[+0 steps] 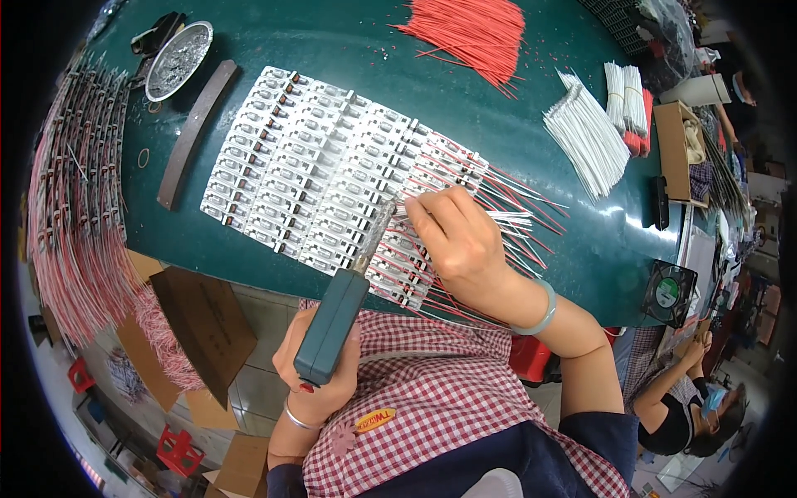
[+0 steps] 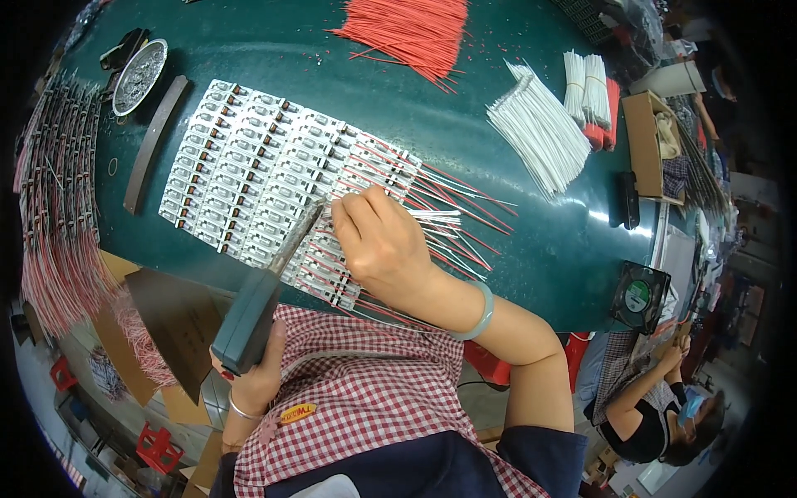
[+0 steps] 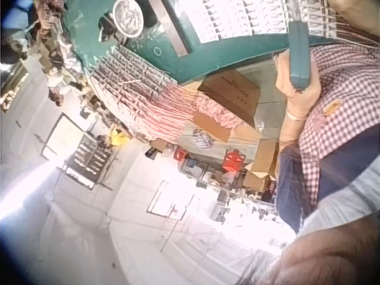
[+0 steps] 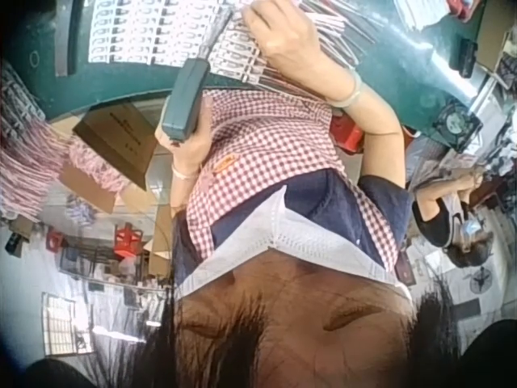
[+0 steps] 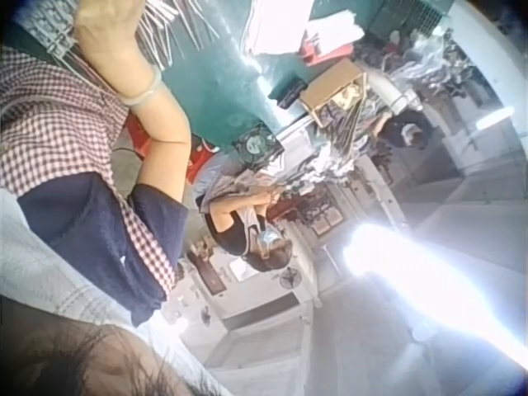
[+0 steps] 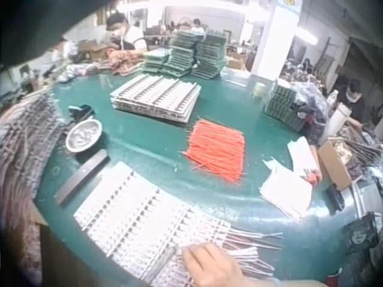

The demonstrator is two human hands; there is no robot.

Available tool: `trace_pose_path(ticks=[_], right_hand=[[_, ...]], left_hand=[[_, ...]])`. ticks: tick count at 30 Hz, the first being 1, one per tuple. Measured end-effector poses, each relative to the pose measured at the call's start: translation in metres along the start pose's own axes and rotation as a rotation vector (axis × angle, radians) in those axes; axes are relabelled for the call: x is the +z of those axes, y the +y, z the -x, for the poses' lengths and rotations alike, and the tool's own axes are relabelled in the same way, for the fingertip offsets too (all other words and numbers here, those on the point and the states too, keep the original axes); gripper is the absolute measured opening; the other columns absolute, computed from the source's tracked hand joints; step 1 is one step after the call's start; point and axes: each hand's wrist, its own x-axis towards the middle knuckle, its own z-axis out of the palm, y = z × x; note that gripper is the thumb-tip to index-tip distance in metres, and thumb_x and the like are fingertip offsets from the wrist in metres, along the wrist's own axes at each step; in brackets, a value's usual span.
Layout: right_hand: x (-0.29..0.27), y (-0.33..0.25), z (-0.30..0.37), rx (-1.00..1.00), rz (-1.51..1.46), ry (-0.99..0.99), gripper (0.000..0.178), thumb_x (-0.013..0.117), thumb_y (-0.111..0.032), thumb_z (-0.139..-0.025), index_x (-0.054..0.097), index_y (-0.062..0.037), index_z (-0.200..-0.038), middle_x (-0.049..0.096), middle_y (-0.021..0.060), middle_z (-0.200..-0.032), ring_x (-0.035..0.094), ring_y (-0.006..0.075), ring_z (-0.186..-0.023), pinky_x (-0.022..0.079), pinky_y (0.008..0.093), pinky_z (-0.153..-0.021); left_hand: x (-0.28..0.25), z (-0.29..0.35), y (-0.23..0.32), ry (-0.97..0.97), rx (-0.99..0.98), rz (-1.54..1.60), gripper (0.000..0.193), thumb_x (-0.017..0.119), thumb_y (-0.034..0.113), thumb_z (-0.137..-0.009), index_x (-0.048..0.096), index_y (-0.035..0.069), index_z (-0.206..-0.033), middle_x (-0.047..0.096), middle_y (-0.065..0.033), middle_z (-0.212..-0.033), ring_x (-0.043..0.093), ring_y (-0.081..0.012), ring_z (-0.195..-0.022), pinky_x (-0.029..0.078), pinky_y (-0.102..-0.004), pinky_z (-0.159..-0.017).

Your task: The person solders wires onto LED strips using a soldering iron and solder wire.

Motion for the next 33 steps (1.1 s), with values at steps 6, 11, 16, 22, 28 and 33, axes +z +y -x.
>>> trace_pose_path(ticks=[6, 11, 16, 22, 28, 33], right_hand=[[0.001, -0.001, 0.001, 0.001, 0.019, -0.014, 0.040, 0.063, 0.000, -0.068, 0.065, 0.0111, -0.106, 0.063, 0.0154, -0.096, 0.060, 0.0279, -0.082, 0.052, 0.0354, -0.066], [0.001, -0.001, 0.001, -0.006, 0.024, -0.024, 0.040, 0.063, -0.001, -0.067, 0.065, 0.0108, -0.105, 0.062, 0.0148, -0.096, 0.060, 0.0274, -0.082, 0.052, 0.0351, -0.065], [0.004, 0.003, 0.003, -0.043, 0.056, 0.006, 0.037, 0.062, -0.005, -0.068, 0.065, 0.0102, -0.102, 0.060, 0.0138, -0.093, 0.056, 0.0262, -0.084, 0.051, 0.0325, -0.067], [0.003, 0.001, 0.003, -0.020, 0.041, 0.012, 0.037, 0.063, -0.005, -0.070, 0.065, 0.0097, -0.104, 0.061, 0.0138, -0.094, 0.057, 0.0260, -0.084, 0.051, 0.0331, -0.067], [0.004, -0.004, 0.009, -0.052, 0.020, 0.059, 0.039, 0.064, -0.004, -0.070, 0.066, 0.0108, -0.107, 0.062, 0.0137, -0.096, 0.058, 0.0253, -0.083, 0.050, 0.0327, -0.064], [0.006, -0.005, 0.009, -0.046, 0.020, 0.043, 0.039, 0.064, -0.005, -0.070, 0.066, 0.0110, -0.106, 0.061, 0.0132, -0.095, 0.058, 0.0249, -0.083, 0.050, 0.0325, -0.064]], left_hand=[[0.000, -0.002, 0.001, 0.000, 0.031, -0.007, 0.018, 0.076, -0.003, -0.076, 0.070, -0.006, -0.092, 0.068, -0.0156, -0.089, 0.069, -0.0294, -0.074, 0.054, -0.0320, -0.064], [-0.001, 0.012, -0.007, 0.080, -0.061, 0.079, 0.021, 0.077, 0.000, -0.080, 0.070, -0.005, -0.099, 0.069, -0.0159, -0.093, 0.069, -0.0280, -0.076, 0.054, -0.0318, -0.067], [0.000, 0.021, -0.012, 0.158, -0.235, 0.389, 0.031, 0.070, -0.006, -0.087, 0.062, -0.007, -0.117, 0.066, -0.0096, -0.094, 0.055, -0.0092, -0.058, 0.042, -0.0228, -0.048], [0.000, 0.027, -0.019, 0.131, -0.241, 0.371, 0.032, 0.069, -0.005, -0.089, 0.061, -0.007, -0.120, 0.066, -0.0097, -0.098, 0.053, -0.0084, -0.057, 0.041, -0.0233, -0.049], [-0.001, 0.025, -0.013, 0.129, -0.124, 0.142, 0.026, 0.077, 0.003, -0.082, 0.071, -0.005, -0.106, 0.071, -0.0172, -0.101, 0.071, -0.0221, -0.084, 0.056, -0.0312, -0.073], [0.000, 0.019, -0.011, 0.127, -0.092, 0.155, 0.023, 0.076, -0.001, -0.078, 0.071, -0.006, -0.099, 0.070, -0.0172, -0.096, 0.070, -0.0253, -0.078, 0.055, -0.0316, -0.069]])
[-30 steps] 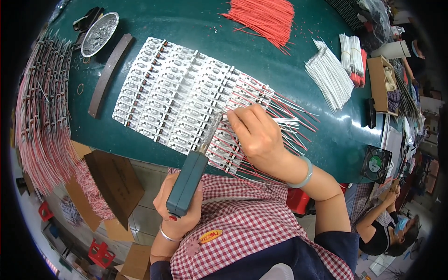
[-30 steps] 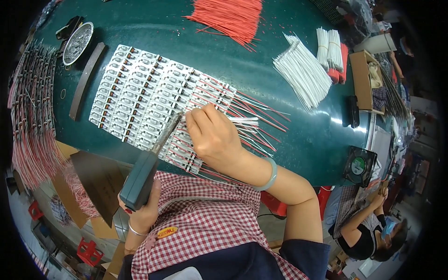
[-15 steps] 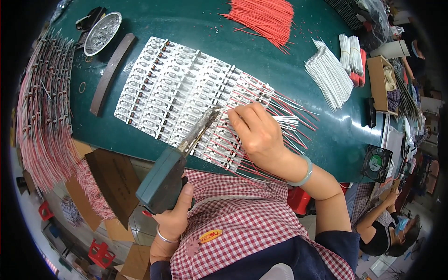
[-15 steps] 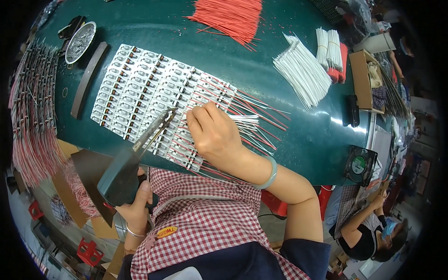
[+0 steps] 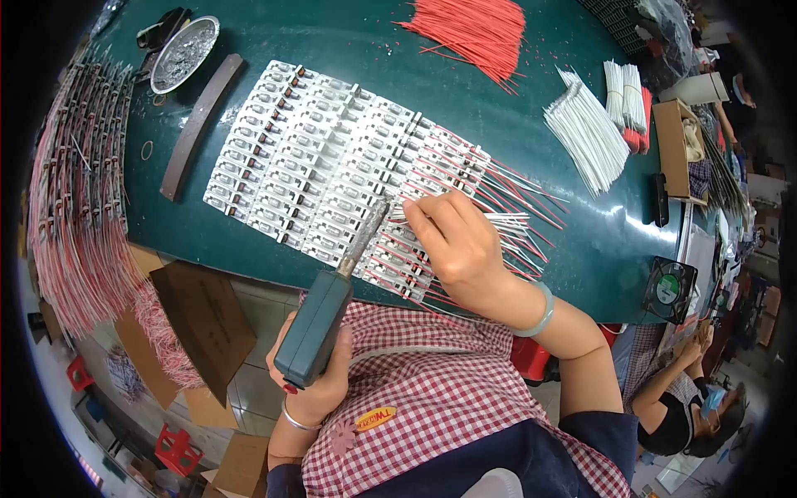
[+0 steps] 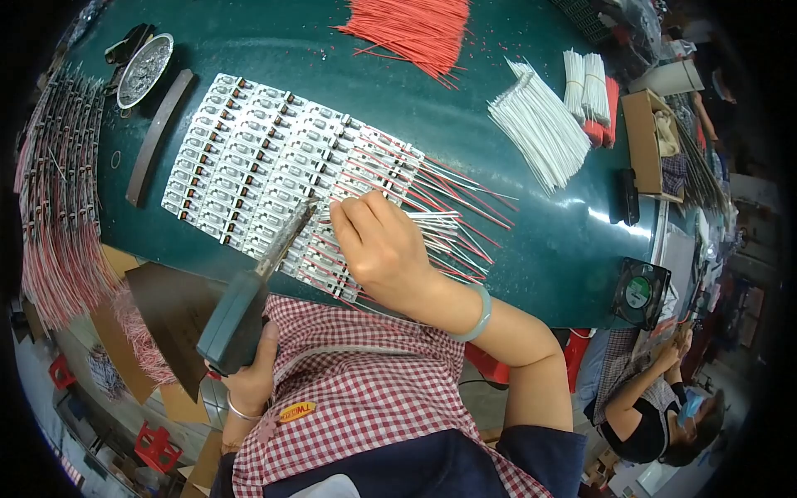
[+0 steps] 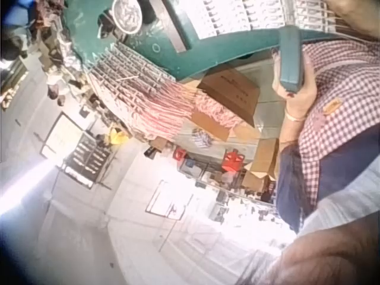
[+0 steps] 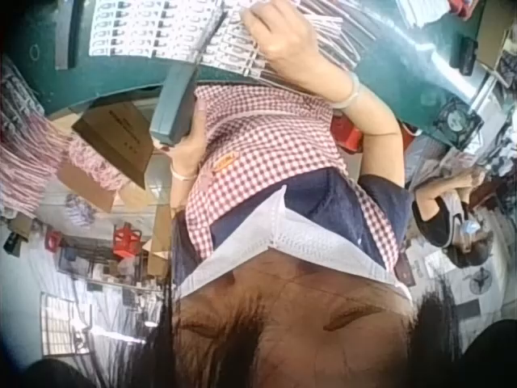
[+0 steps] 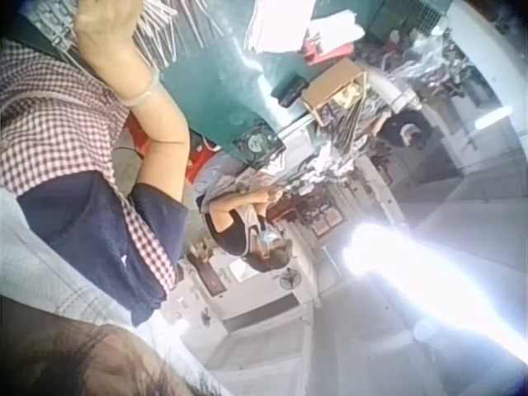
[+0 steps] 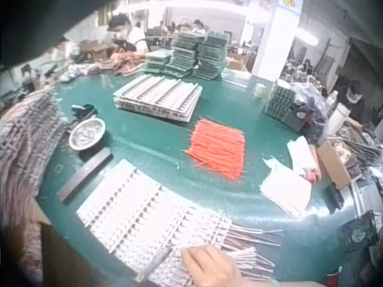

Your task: The person solders wires onto LED strips using a soldering iron and solder wire.

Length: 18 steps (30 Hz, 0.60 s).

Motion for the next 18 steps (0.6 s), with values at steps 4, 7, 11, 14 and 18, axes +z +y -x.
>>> trace_pose_path(ticks=[4, 7, 11, 14, 18], right_hand=[[-0.0002, -0.0013, -0.0005, 0.008, 0.013, -0.005, 0.038, 0.063, -0.005, -0.070, 0.066, 0.0113, -0.104, 0.061, 0.0127, -0.093, 0.058, 0.0245, -0.083, 0.050, 0.0322, -0.064], [0.0005, -0.0011, -0.0017, -0.002, 0.017, -0.007, 0.038, 0.063, -0.006, -0.069, 0.065, 0.0111, -0.104, 0.060, 0.0126, -0.093, 0.057, 0.0245, -0.083, 0.050, 0.0321, -0.064], [-0.0025, -0.0052, -0.0042, 0.042, -0.003, -0.039, 0.040, 0.064, -0.002, -0.069, 0.065, 0.0105, -0.107, 0.064, 0.0146, -0.096, 0.061, 0.0270, -0.081, 0.052, 0.0345, -0.064], [-0.0028, -0.0047, -0.0051, 0.043, 0.006, -0.064, 0.040, 0.064, -0.002, -0.069, 0.065, 0.0110, -0.106, 0.063, 0.0149, -0.096, 0.060, 0.0270, -0.081, 0.052, 0.0346, -0.064], [-0.0009, -0.0020, -0.0041, 0.010, 0.025, -0.043, 0.039, 0.063, -0.004, -0.069, 0.065, 0.0114, -0.105, 0.060, 0.0141, -0.094, 0.058, 0.0261, -0.082, 0.051, 0.0333, -0.065]], left_hand=[[-0.0012, -0.0027, 0.0000, -0.074, 0.066, -0.081, 0.021, 0.074, -0.003, -0.077, 0.069, -0.007, -0.097, 0.069, -0.0165, -0.093, 0.070, -0.0268, -0.076, 0.055, -0.0322, -0.068], [0.0001, -0.0047, 0.0003, -0.088, 0.080, -0.091, 0.019, 0.074, -0.004, -0.076, 0.069, -0.007, -0.095, 0.068, -0.0161, -0.092, 0.069, -0.0277, -0.074, 0.054, -0.0321, -0.066], [-0.0002, -0.0076, 0.0032, -0.111, 0.101, -0.143, 0.018, 0.074, -0.005, -0.076, 0.069, -0.006, -0.093, 0.068, -0.0156, -0.090, 0.068, -0.0276, -0.072, 0.054, -0.0321, -0.064], [0.0010, -0.0088, 0.0030, -0.102, 0.134, -0.160, 0.017, 0.075, -0.004, -0.075, 0.069, -0.006, -0.091, 0.067, -0.0151, -0.089, 0.067, -0.0275, -0.072, 0.053, -0.0323, -0.063], [-0.0005, -0.0025, -0.0022, -0.035, 0.132, -0.091, 0.019, 0.075, -0.002, -0.078, 0.069, -0.005, -0.096, 0.067, -0.0153, -0.090, 0.068, -0.0264, -0.073, 0.053, -0.0314, -0.064]])
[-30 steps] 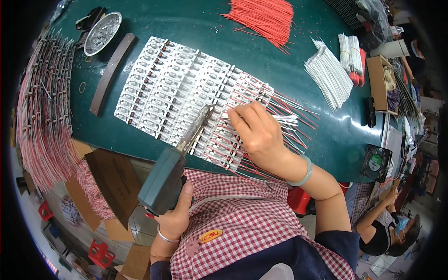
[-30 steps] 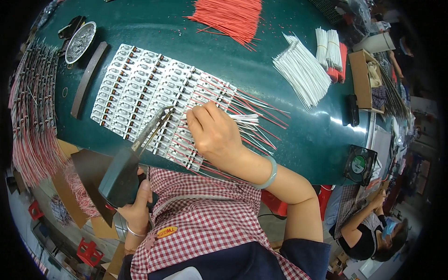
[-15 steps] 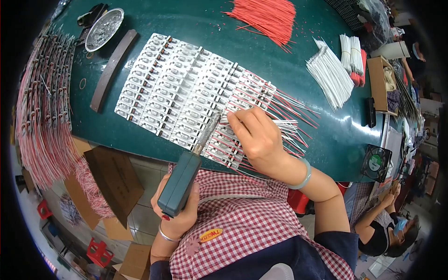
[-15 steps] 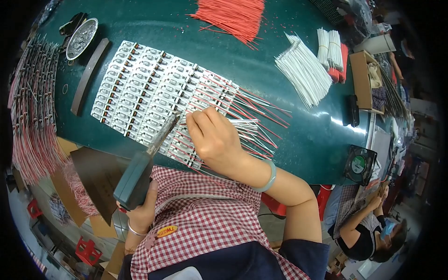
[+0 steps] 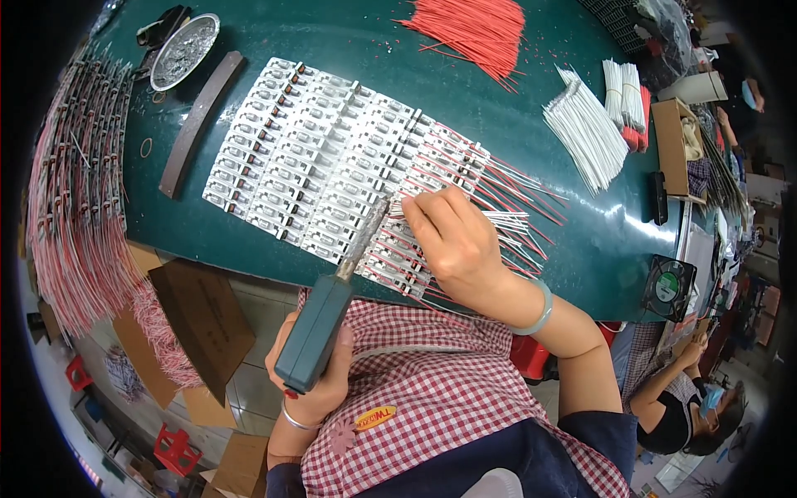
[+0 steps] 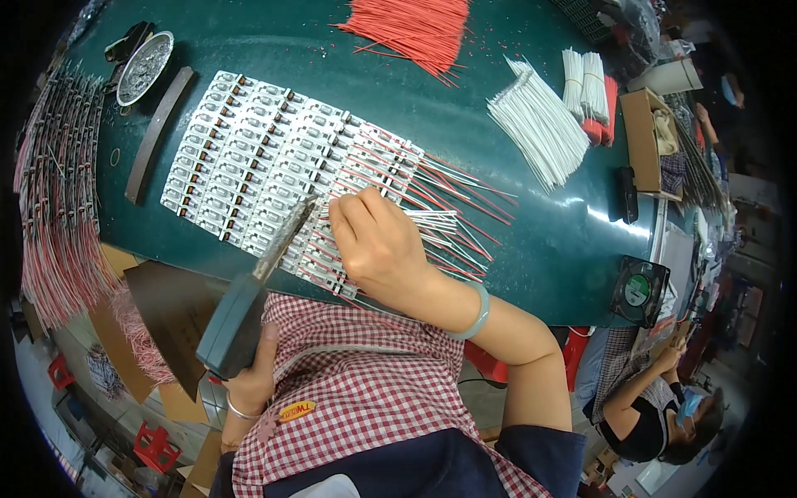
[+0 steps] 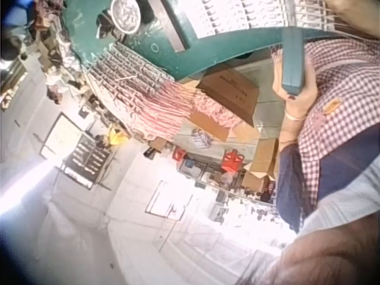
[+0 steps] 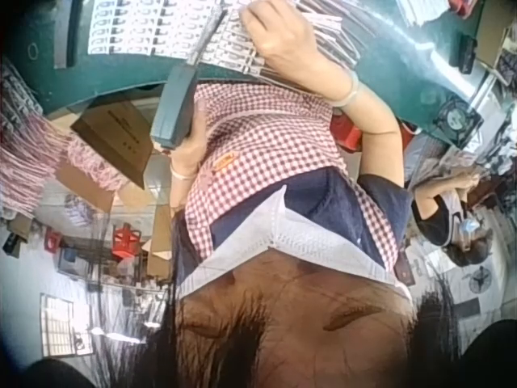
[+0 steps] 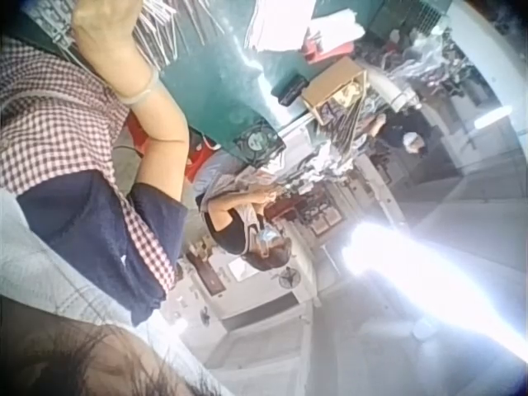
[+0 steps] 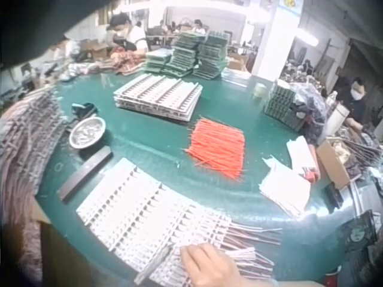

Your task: The person solders wires onto LED strips using a soldering iron and solder wire.

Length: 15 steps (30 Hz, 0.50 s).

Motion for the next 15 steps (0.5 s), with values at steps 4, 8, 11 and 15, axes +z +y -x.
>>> trace_pose_path(ticks=[4, 8, 11, 15], right_hand=[[0.0023, 0.0004, 0.0020, -0.019, 0.026, 0.010, 0.037, 0.061, -0.007, -0.070, 0.065, 0.0114, -0.103, 0.058, 0.0130, -0.092, 0.056, 0.0254, -0.084, 0.051, 0.0321, -0.066], [0.0000, -0.0025, 0.0038, -0.010, 0.007, 0.012, 0.038, 0.062, -0.006, -0.070, 0.065, 0.0114, -0.103, 0.060, 0.0134, -0.093, 0.057, 0.0257, -0.085, 0.050, 0.0324, -0.066], [-0.0006, -0.0078, 0.0060, 0.004, -0.019, 0.086, 0.042, 0.064, 0.000, -0.067, 0.066, 0.0092, -0.108, 0.064, 0.0139, -0.095, 0.061, 0.0266, -0.080, 0.052, 0.0349, -0.064], [0.0024, -0.0089, 0.0075, 0.014, -0.057, 0.079, 0.042, 0.065, 0.001, -0.066, 0.066, 0.0097, -0.108, 0.065, 0.0139, -0.095, 0.062, 0.0263, -0.079, 0.052, 0.0352, -0.064]], left_hand=[[0.0004, 0.0037, -0.0025, 0.055, -0.017, 0.067, 0.023, 0.074, 0.000, -0.081, 0.069, -0.005, -0.102, 0.068, -0.0157, -0.092, 0.069, -0.0252, -0.074, 0.054, -0.0301, -0.066], [-0.0004, 0.0063, -0.0025, 0.043, -0.029, 0.057, 0.023, 0.074, 0.000, -0.081, 0.069, -0.005, -0.102, 0.069, -0.0162, -0.093, 0.069, -0.0251, -0.076, 0.054, -0.0299, -0.067], [0.0000, 0.0068, -0.0033, 0.052, -0.019, 0.050, 0.022, 0.074, 0.000, -0.081, 0.069, -0.006, -0.101, 0.069, -0.0166, -0.093, 0.070, -0.0253, -0.076, 0.054, -0.0299, -0.067], [-0.0004, 0.0076, -0.0047, 0.036, -0.024, 0.047, 0.022, 0.075, -0.001, -0.079, 0.069, -0.006, -0.100, 0.069, -0.0175, -0.094, 0.070, -0.0268, -0.077, 0.055, -0.0310, -0.068]])
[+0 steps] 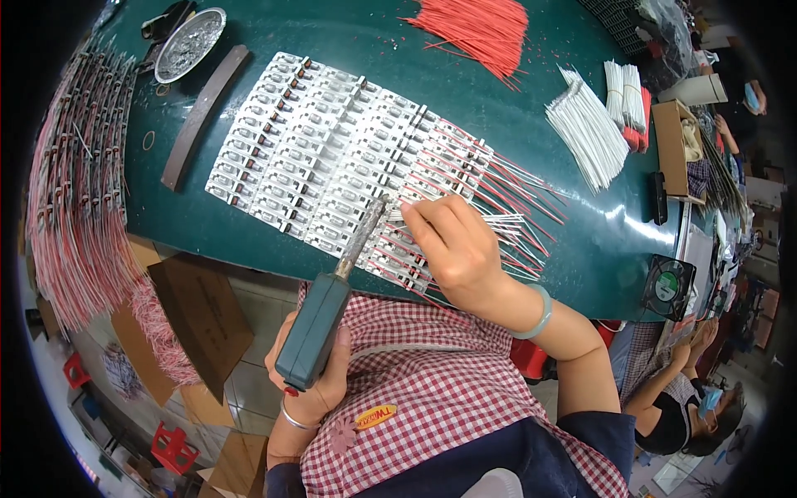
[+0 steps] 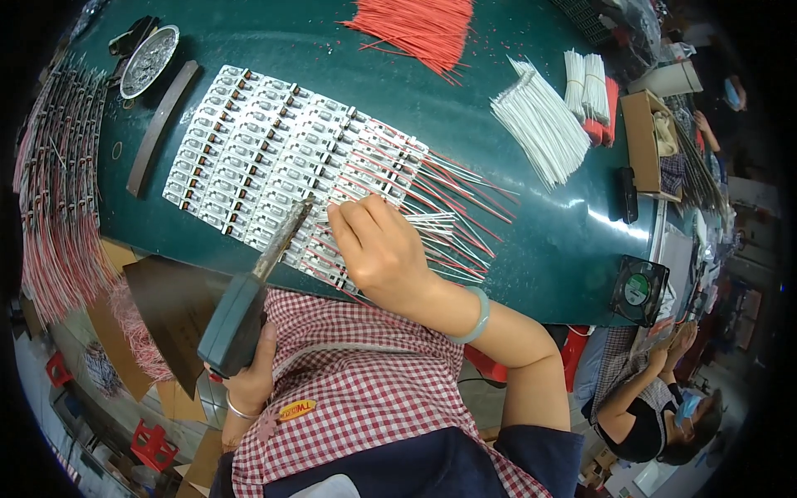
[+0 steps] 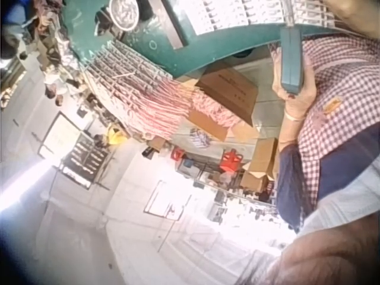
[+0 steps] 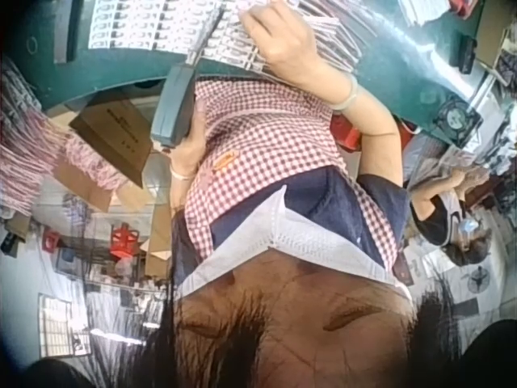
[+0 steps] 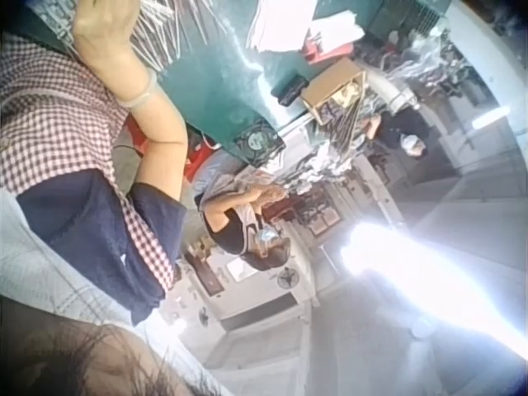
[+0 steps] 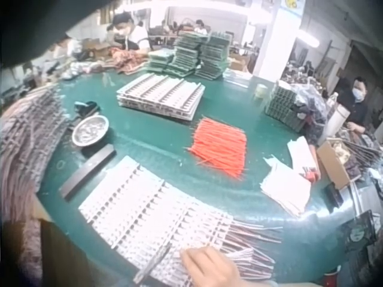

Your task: The person solders wires onto LED strips using a soldering iron and solder wire.

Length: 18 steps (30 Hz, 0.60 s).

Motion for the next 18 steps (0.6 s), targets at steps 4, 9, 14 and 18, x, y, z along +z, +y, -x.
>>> trace_pose_path(ticks=[4, 9, 14, 18], right_hand=[[0.0004, -0.0003, -0.0013, 0.004, -0.006, -0.016, 0.041, 0.065, 0.001, -0.067, 0.065, 0.0101, -0.107, 0.065, 0.0144, -0.095, 0.062, 0.0264, -0.079, 0.052, 0.0349, -0.063], [0.0007, -0.0008, -0.0007, 0.006, -0.004, -0.035, 0.040, 0.065, 0.001, -0.068, 0.065, 0.0104, -0.107, 0.065, 0.0152, -0.096, 0.062, 0.0270, -0.080, 0.052, 0.0352, -0.064], [-0.0012, -0.0036, -0.0014, 0.023, 0.004, -0.062, 0.040, 0.065, 0.000, -0.069, 0.064, 0.0112, -0.107, 0.064, 0.0157, -0.096, 0.061, 0.0278, -0.081, 0.053, 0.0355, -0.066], [0.0008, -0.0021, -0.0016, -0.009, 0.042, -0.081, 0.039, 0.063, -0.002, -0.069, 0.064, 0.0126, -0.104, 0.061, 0.0149, -0.094, 0.058, 0.0266, -0.082, 0.052, 0.0334, -0.065]], left_hand=[[-0.0004, -0.0010, -0.0002, -0.012, 0.000, -0.002, 0.022, 0.075, -0.003, -0.078, 0.069, -0.007, -0.099, 0.070, -0.0181, -0.095, 0.070, -0.0289, -0.078, 0.056, -0.0327, -0.069], [-0.0038, -0.0031, 0.0032, -0.085, 0.033, -0.077, 0.020, 0.076, -0.002, -0.077, 0.069, -0.007, -0.096, 0.069, -0.0176, -0.095, 0.070, -0.0292, -0.078, 0.056, -0.0329, -0.069], [-0.0016, -0.0075, 0.0084, -0.087, 0.036, -0.085, 0.016, 0.076, -0.002, -0.077, 0.068, -0.006, -0.090, 0.068, -0.0160, -0.091, 0.069, -0.0280, -0.075, 0.055, -0.0325, -0.065], [-0.0028, -0.0064, 0.0077, -0.081, 0.089, -0.115, 0.016, 0.076, -0.002, -0.077, 0.068, -0.005, -0.090, 0.067, -0.0154, -0.089, 0.068, -0.0270, -0.072, 0.054, -0.0324, -0.063]])
